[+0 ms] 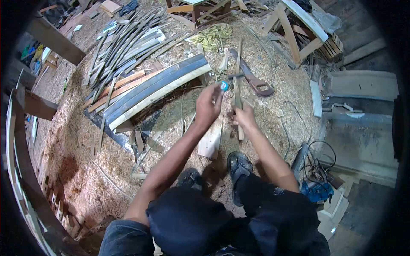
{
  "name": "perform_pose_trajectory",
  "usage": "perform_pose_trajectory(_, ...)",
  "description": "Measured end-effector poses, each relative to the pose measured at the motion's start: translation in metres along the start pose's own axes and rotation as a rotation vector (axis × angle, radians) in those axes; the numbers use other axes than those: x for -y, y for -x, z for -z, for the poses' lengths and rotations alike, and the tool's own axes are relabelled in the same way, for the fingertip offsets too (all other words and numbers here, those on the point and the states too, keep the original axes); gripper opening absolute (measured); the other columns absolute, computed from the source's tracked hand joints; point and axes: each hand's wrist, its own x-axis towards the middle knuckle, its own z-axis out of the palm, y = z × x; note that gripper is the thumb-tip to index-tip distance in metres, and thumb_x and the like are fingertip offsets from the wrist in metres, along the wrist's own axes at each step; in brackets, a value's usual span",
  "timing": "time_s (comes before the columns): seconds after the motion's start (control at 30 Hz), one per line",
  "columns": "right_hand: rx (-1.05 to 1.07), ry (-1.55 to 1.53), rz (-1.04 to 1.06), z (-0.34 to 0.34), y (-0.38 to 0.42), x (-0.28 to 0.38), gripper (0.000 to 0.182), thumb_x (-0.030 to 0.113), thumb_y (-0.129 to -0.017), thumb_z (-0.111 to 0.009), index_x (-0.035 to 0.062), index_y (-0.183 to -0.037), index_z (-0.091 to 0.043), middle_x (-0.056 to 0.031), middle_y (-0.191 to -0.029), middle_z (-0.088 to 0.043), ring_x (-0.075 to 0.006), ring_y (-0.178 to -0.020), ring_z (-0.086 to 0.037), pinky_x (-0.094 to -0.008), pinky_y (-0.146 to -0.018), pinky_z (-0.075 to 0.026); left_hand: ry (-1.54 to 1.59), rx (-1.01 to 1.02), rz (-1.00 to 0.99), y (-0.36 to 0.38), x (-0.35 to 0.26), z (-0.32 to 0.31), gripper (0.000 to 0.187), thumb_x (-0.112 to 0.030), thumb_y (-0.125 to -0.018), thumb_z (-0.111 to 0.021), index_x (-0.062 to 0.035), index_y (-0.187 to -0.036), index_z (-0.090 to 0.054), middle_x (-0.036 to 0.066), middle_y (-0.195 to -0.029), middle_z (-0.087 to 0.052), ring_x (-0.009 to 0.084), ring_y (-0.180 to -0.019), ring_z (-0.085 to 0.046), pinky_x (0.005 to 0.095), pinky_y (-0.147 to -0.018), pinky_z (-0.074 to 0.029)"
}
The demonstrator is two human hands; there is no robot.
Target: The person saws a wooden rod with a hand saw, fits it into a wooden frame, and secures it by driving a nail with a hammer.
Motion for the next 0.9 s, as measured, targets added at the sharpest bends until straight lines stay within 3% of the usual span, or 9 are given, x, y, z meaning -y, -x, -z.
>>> perform_pose_trajectory(0.1, 0.091, 0.124, 0.092, 0.014, 0.0, 0.012, 0.02, 0.02, -0.096, -0.064, 0.0025, -0.103, -0.06, -0.004, -0.074, -0.063, -0.0108, -0.054, -0.056, -0.0273, -0.047, -0.042, -0.055, -0.047, -0.237, -0.034, -0.003, 0.014, 0.02, -0.003, -0.082, -0.071, -0.0063, -0.102, -0.07, 0.012, -0.098, -0.071, 0.0292, -0.087, -0.067, 0.0405, -0.077, -0.05)
perform_pose_trajectory(0.17, 0.072, 0.146, 0.122, 0.008, 0.006, 0.032, 0.018, 0.018, -0.094, -0.066, 0.0031, -0.102, -0.06, -0.0054, -0.08, -0.064, -0.0102, -0.056, -0.056, -0.0257, -0.047, -0.042, -0.06, -0.026, -0.159, -0.052, -0.008, 0.027, 0.017, -0.004, -0.079, -0.072, -0.0086, -0.095, -0.072, 0.009, -0.095, -0.071, 0.0291, -0.089, -0.065, 0.0413, -0.08, -0.046)
perform_pose_trajectory(0.23, 0.017, 0.134, 0.379, -0.005, -0.001, 0.053, 0.016, 0.013, -0.091, -0.068, 0.0036, -0.101, -0.06, -0.0073, -0.081, -0.066, -0.0088, -0.054, -0.055, -0.0249, -0.047, -0.04, -0.195, -0.028, -0.231, -0.07, -0.007, 0.042, 0.015, -0.005, -0.083, -0.07, -0.0064, -0.097, -0.073, 0.012, -0.093, -0.071, 0.0293, -0.091, -0.064, 0.0389, -0.084, -0.049)
perform_pose_trajectory(0.27, -0.012, 0.108, 0.407, -0.012, -0.003, 0.058, 0.016, 0.01, -0.089, -0.071, 0.0037, -0.1, -0.061, -0.0083, -0.085, -0.067, -0.0116, -0.064, -0.059, -0.0278, -0.057, -0.047, -0.232, -0.033, -0.248, -0.076, -0.004, 0.046, 0.015, -0.004, -0.082, -0.071, -0.0068, -0.097, -0.074, 0.012, -0.093, -0.071, 0.0301, -0.09, -0.064, 0.039, -0.084, -0.049)
perform_pose_trajectory(0.4, -0.021, -0.025, 0.649, -0.045, -0.029, 0.051, 0.016, 0.012, -0.089, -0.071, 0.0027, -0.097, -0.062, -0.0086, -0.094, -0.069, -0.0176, -0.088, -0.064, -0.0331, -0.084, -0.049, -0.224, -0.044, -0.162, -0.087, 0.021, 0.042, 0.016, -0.005, -0.081, -0.072, -0.0089, -0.096, -0.075, 0.01, -0.091, -0.071, 0.0292, -0.09, -0.064, 0.0389, -0.085, -0.046)
perform_pose_trajectory(0.5, -0.003, -0.007, 0.785, -0.056, -0.037, 0.05, 0.015, 0.012, -0.09, -0.07, 0.0022, -0.097, -0.062, -0.0099, -0.095, -0.07, -0.0165, -0.086, -0.064, -0.0319, -0.082, -0.05, -0.397, -0.041, -0.248, -0.084, 0.023, 0.039, 0.014, -0.009, -0.081, -0.074, -0.0111, -0.095, -0.075, 0.008, -0.09, -0.071, 0.0261, -0.091, -0.064, 0.0385, -0.087, -0.043)
perform_pose_trajectory(0.7, 0.001, 0.041, 0.659, -0.05, -0.018, 0.034, 0.017, 0.017, -0.094, -0.066, 0.0017, -0.098, -0.062, -0.0073, -0.085, -0.065, -0.0135, -0.079, -0.06, -0.0307, -0.074, -0.049, -0.476, -0.092, -0.251, -0.085, 0.023, 0.03, 0.012, -0.016, -0.08, -0.075, -0.0134, -0.092, -0.074, 0.003, -0.089, -0.072, 0.0219, -0.092, -0.064, 0.0388, -0.088, -0.04)
perform_pose_trajectory(0.83, 0.059, 0.125, 0.545, -0.032, 0.003, 0.025, 0.023, 0.019, -0.099, -0.057, 0.0004, -0.113, -0.058, -0.0103, -0.086, -0.067, -0.0172, -0.078, -0.065, -0.0323, -0.069, -0.05, -0.55, -0.079, -0.318, -0.085, 0.026, 0.028, 0.015, -0.015, -0.082, -0.074, -0.013, -0.097, -0.073, 0.004, -0.092, -0.069, 0.0247, -0.096, -0.061, 0.0393, -0.089, -0.04)
perform_pose_trajectory(0.9, 0.043, 0.253, 0.825, -0.026, -0.003, 0.01, 0.028, 0.019, -0.099, -0.056, -0.0013, -0.118, -0.056, -0.0129, -0.081, -0.067, -0.0241, -0.071, -0.067, -0.0349, -0.064, -0.05, -0.587, -0.059, -0.275, -0.083, 0.028, 0.029, 0.015, -0.017, -0.082, -0.073, -0.0128, -0.096, -0.071, 0.003, -0.098, -0.067, 0.0253, -0.102, -0.059, 0.0407, -0.09, -0.04)
